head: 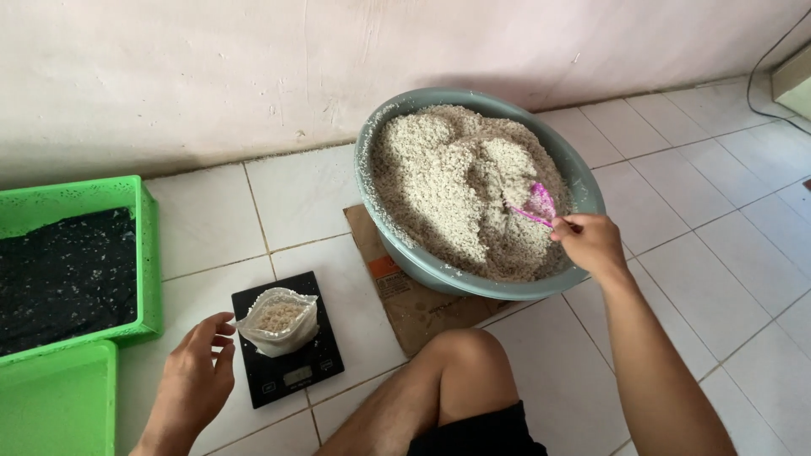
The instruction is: Scooping grain from a large basin into small plastic bags and weighing them on a digital scale.
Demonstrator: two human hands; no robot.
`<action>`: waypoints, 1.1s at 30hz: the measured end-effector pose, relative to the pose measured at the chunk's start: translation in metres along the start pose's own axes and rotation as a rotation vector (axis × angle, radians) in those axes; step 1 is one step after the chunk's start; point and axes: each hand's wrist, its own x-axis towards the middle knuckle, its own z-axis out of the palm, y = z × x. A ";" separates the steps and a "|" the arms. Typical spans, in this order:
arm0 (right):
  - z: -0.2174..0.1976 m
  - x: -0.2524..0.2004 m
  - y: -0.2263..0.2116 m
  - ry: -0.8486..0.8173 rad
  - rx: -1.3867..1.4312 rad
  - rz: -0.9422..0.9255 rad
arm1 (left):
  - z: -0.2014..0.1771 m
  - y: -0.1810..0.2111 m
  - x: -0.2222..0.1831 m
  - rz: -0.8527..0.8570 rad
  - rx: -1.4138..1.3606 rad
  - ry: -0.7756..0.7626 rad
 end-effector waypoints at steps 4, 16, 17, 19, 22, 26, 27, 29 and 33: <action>0.001 0.007 0.021 -0.012 -0.100 -0.045 | 0.000 0.002 0.001 -0.044 0.025 -0.023; -0.012 -0.010 0.014 0.041 -0.039 -0.064 | -0.004 0.005 -0.003 -0.024 0.048 -0.010; -0.012 -0.012 0.013 0.051 -0.013 -0.091 | -0.004 0.005 -0.003 -0.015 0.034 0.001; -0.012 -0.020 0.009 0.056 0.014 -0.122 | -0.005 0.006 -0.003 -0.011 0.022 0.015; -0.011 -0.037 -0.006 0.088 0.030 -0.245 | -0.007 0.010 -0.004 -0.008 0.000 0.027; 0.003 -0.063 -0.031 0.057 0.134 -0.353 | -0.008 0.012 -0.005 0.035 -0.067 0.045; 0.009 -0.067 -0.036 0.045 0.137 -0.438 | -0.008 0.012 -0.005 0.057 -0.104 0.065; 0.025 -0.078 -0.044 -0.021 0.203 -0.465 | -0.006 0.011 -0.004 0.034 -0.113 0.058; 0.051 -0.107 -0.073 -0.127 0.277 -0.620 | -0.010 0.017 -0.007 0.028 -0.174 0.048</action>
